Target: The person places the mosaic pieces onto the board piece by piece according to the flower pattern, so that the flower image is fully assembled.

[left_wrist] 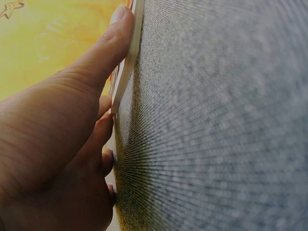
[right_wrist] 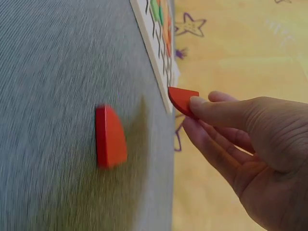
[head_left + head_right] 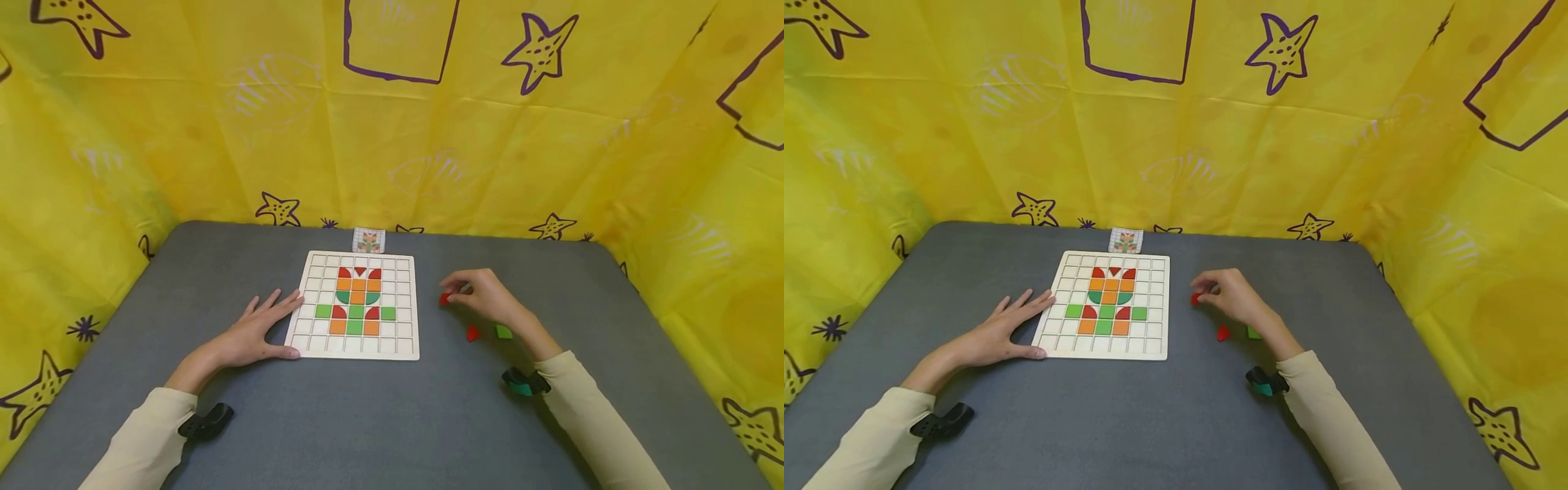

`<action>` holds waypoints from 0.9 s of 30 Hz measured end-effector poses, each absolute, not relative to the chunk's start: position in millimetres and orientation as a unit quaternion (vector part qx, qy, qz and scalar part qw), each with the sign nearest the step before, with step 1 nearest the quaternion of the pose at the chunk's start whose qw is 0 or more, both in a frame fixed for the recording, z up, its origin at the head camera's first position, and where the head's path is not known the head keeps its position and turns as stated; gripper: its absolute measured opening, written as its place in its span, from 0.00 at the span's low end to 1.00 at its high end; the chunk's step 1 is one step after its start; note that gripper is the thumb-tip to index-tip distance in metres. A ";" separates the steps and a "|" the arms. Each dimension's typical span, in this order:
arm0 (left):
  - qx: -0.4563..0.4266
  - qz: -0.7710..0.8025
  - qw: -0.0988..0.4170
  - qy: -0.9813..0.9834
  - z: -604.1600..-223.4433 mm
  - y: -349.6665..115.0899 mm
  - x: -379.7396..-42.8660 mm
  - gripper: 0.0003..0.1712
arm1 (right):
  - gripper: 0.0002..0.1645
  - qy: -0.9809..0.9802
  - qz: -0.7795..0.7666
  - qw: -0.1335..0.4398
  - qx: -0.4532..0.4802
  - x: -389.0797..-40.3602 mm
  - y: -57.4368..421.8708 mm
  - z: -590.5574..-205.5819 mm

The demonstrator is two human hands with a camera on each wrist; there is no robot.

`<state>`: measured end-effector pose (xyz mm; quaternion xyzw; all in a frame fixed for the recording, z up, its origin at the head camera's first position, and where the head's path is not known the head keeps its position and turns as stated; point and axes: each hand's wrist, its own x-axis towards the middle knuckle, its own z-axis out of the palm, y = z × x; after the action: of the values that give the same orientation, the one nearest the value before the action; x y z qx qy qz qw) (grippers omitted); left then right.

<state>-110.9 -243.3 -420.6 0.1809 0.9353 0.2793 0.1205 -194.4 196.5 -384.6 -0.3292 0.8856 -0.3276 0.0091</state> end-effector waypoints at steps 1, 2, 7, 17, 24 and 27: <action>0.181 0.279 0.121 0.935 -420.3 -243.3 -110.9 0.61 | 0.13 0.885 -0.328 0.012 -0.331 -194.5 193.2 -384.8; 0.181 0.278 0.120 0.936 -420.1 -243.3 -110.8 0.61 | 0.13 0.884 -0.329 0.014 -0.333 -194.4 189.8 -384.8; 0.181 0.279 0.120 0.935 -418.5 -242.3 -110.0 0.60 | 0.13 0.878 -0.335 0.025 -0.341 -192.5 172.5 -385.8; 0.179 0.279 0.122 0.936 -418.7 -242.6 -110.3 0.60 | 0.15 0.862 -0.341 0.060 -0.370 -185.1 144.4 -388.0; 0.179 0.281 0.121 0.935 -418.7 -242.9 -110.0 0.60 | 0.14 0.852 -0.346 0.075 -0.386 -182.1 128.9 -390.2; 0.179 0.281 0.121 0.935 -418.9 -243.0 -110.1 0.60 | 0.13 0.849 -0.346 0.082 -0.389 -181.4 123.0 -393.6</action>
<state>-110.1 -243.0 -418.9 0.1790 0.9351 0.2808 0.1212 -181.4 123.0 -393.6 -0.3894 0.8495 -0.3464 0.0824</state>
